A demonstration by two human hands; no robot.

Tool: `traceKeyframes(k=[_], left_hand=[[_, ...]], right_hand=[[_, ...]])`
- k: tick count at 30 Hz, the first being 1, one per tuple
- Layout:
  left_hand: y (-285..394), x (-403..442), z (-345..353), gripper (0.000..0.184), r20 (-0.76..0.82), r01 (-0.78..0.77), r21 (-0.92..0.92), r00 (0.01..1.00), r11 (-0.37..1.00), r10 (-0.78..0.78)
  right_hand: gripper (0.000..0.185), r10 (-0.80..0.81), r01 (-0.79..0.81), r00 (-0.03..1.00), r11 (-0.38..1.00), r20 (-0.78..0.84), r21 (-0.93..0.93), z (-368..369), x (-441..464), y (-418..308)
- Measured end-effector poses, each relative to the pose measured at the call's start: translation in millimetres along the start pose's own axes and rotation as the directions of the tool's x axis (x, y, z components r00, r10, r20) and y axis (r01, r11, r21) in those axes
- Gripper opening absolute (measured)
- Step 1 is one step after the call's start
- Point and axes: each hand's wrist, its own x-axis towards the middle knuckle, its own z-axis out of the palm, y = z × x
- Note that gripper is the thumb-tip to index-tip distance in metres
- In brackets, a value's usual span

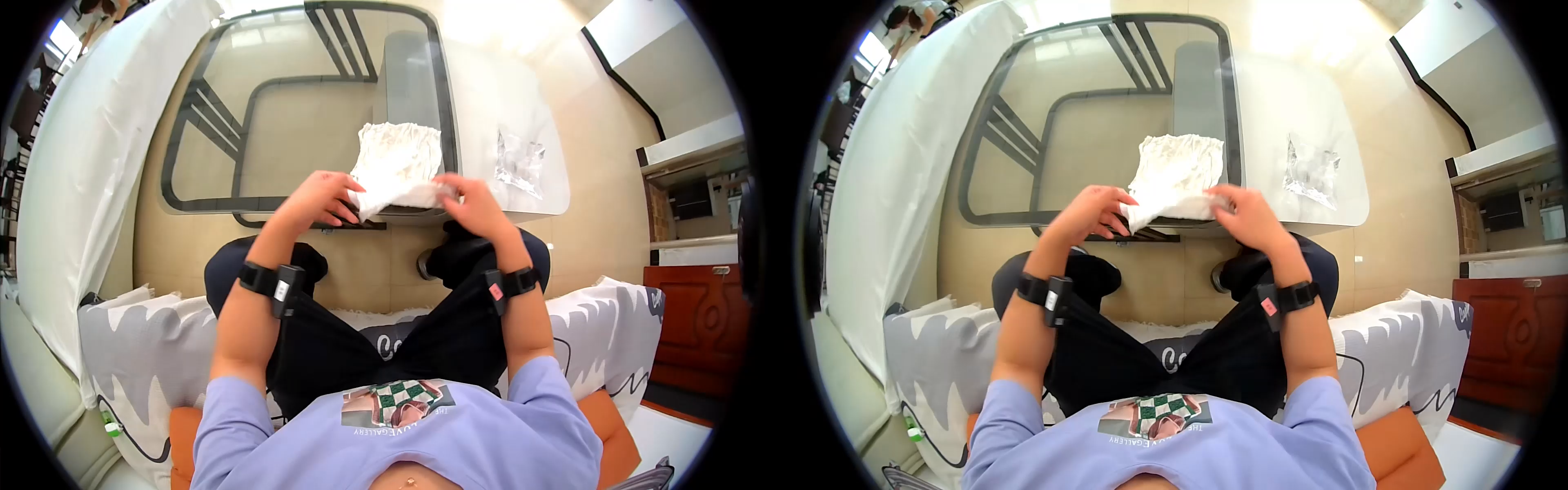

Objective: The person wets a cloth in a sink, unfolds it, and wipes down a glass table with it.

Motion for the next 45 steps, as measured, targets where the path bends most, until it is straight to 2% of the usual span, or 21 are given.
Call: traceKeyframes(k=[1,5,7,9,11,13,15,17,20,23,25,26,29,33,34,35,37,38,39,41,45], left_hand=[[5.3,-0.8,-5.7,0.031,0.069,0.085,-0.161,0.995,0.983,-0.075],[24.9,30.6,-26.0,0.034,0.182,0.034,-0.335,0.983,0.941,0.029],[26.9,49.9,-28.3,0.031,0.076,-0.126,-0.175,0.987,0.976,0.141],[27.9,68.1,-25.1,0.026,0.018,-0.073,-0.168,0.997,0.983,0.077],[22.7,86.7,-23.4,0.022,-0.226,-0.135,0.088,0.962,0.987,0.152],[15.6,94.4,-17.3,0.023,-0.301,-0.169,0.094,0.935,0.981,0.189],[7.3,105.2,-16.8,0.024,-0.351,-0.237,0.308,0.872,0.921,0.341],[0.5,113.7,-16.5,0.027,-0.343,-0.256,0.399,0.849,0.880,0.402],[4.7,111.7,-5.6,0.030,-0.449,-0.276,0.458,0.749,0.845,0.487],[19.6,84.3,4.9,0.034,-0.299,-0.254,0.535,0.835,0.805,0.462],[19.0,72.6,8.8,0.034,0.061,-0.494,0.758,0.703,0.425,0.709],[17.4,67.5,8.4,0.038,0.195,-0.522,0.807,0.678,0.278,0.708],[-1.4,68.7,6.8,0.040,0.249,-0.444,0.886,0.697,0.133,0.672],[0.4,70.8,0.4,0.033,0.247,-0.456,0.887,0.609,0.078,0.753],[3.7,70.6,-0.4,0.033,0.247,-0.457,0.886,0.609,0.079,0.754],[8.2,70.0,-1.5,0.027,0.188,-0.530,0.820,0.605,0.216,0.773],[18.4,66.2,-6.5,0.021,0.120,-0.589,0.730,0.610,0.347,0.783],[25.2,63.1,-10.5,0.013,0.048,-0.616,0.505,0.719,0.604,0.693],[28.8,62.0,-13.4,0.008,0.021,-0.564,0.226,0.818,0.794,0.575],[28.6,64.5,-15.0,0.016,0.033,-0.585,0.112,0.810,0.804,0.585],[26.2,67.1,-15.6,0.029,0.016,-0.518,-0.045,0.855,0.854,0.519]], right_hand=[[0.032,0.011,-0.011,1.000,1.000,0.003,-0.004,-8.4,10.4,-1.9],[0.029,0.091,-0.078,0.994,0.981,-0.066,0.179,-16.8,55.6,28.0],[0.027,0.079,-0.055,0.993,0.965,-0.084,0.256,-13.3,77.6,32.0],[0.026,0.074,-0.056,0.994,0.979,-0.085,0.194,-9.5,96.7,44.4],[0.026,0.058,-0.047,0.995,0.989,-0.077,0.138,-5.9,109.6,49.7],[0.027,0.036,-0.043,0.995,0.996,-0.092,-0.072,-5.4,118.2,45.7],[0.031,0.138,-0.139,0.990,0.983,-0.018,-0.118,-4.1,118.0,45.3],[0.036,-0.182,0.081,0.956,0.918,-0.231,-0.389,4.2,117.8,59.7],[0.041,-0.248,0.133,0.950,0.874,-0.192,-0.467,7.6,109.9,50.9],[0.039,-0.275,0.205,0.958,0.856,-0.083,-0.474,3.1,96.2,30.9],[0.036,-0.230,0.210,0.973,0.891,0.000,-0.403,-2.1,86.9,17.4],[0.032,-0.199,0.217,0.976,0.905,0.086,-0.367,-5.4,82.6,12.2],[0.026,-0.148,0.199,0.974,0.917,0.170,-0.347,-3.4,71.5,4.7],[0.022,-0.114,0.190,0.968,0.916,0.224,-0.354,0.5,74.8,23.4],[0.021,-0.077,0.148,0.970,0.941,0.232,-0.305,-1.6,76.2,25.8],[0.021,-0.077,0.149,0.969,0.940,0.233,-0.306,-5.8,75.6,25.7],[0.014,-0.076,0.050,0.970,0.992,0.230,0.118,-19.4,75.2,18.1],[0.013,0.047,-0.176,0.940,0.917,0.339,0.358,-29.5,73.7,15.0],[0.013,0.045,-0.176,0.938,0.916,0.343,0.360,-35.8,74.0,12.6],[0.016,0.010,-0.255,0.934,0.719,0.356,0.647,-42.7,74.3,10.1],[0.020,0.066,-0.411,0.886,0.568,0.458,0.713,-39.4,76.9,15.7]])
